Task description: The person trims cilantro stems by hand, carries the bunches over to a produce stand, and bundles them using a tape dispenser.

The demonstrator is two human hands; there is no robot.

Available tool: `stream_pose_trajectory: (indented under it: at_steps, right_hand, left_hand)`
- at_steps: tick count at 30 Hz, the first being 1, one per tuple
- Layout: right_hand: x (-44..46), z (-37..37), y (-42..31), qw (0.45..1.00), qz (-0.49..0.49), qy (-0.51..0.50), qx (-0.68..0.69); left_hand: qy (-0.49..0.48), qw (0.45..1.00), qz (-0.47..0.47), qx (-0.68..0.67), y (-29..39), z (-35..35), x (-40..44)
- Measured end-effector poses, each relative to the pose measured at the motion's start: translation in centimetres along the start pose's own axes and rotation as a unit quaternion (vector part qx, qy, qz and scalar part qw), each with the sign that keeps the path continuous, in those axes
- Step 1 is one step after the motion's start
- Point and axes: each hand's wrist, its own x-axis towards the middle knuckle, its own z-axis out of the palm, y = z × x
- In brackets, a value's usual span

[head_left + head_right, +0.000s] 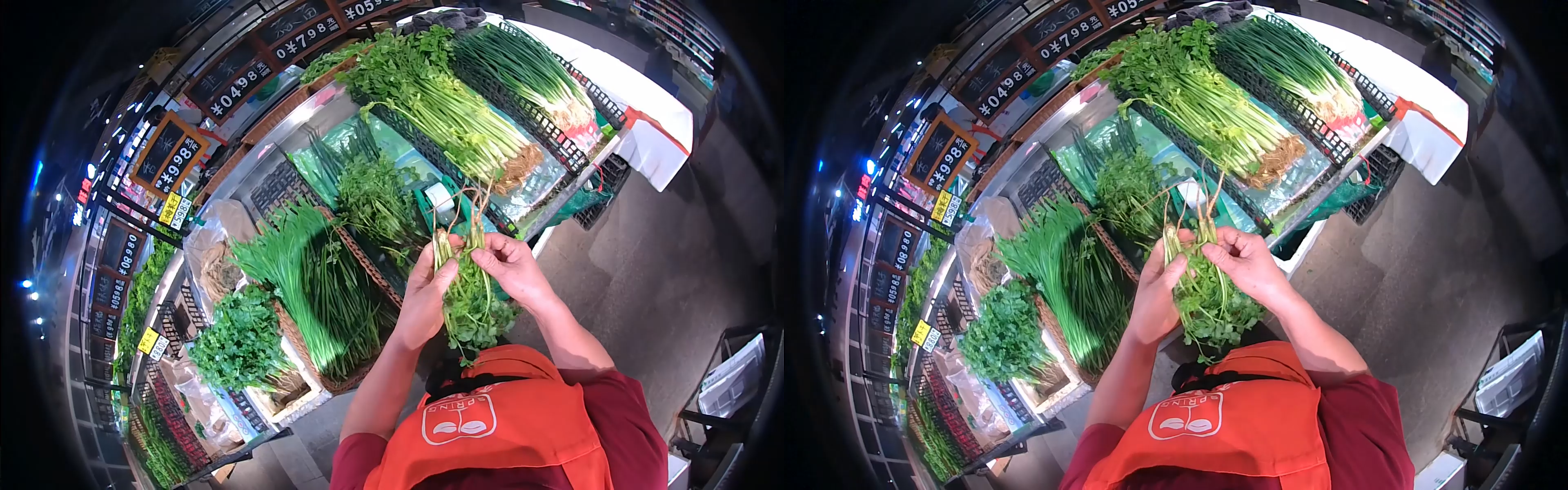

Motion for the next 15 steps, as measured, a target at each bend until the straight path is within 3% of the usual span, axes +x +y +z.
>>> stream_pose_trajectory:
  at_steps: [11,15]
  right_hand:
    - [-0.2,-0.6,1.1,0.999,-0.023,0.025,0.011]
    - [0.1,-1.1,1.4,0.977,0.01,0.14,0.159]
  left_hand:
    - [0.021,0.996,0.077,0.045,0.2,0.9,0.0]
    - [0.029,0.993,0.102,0.06,0.2,0.8,0.2]
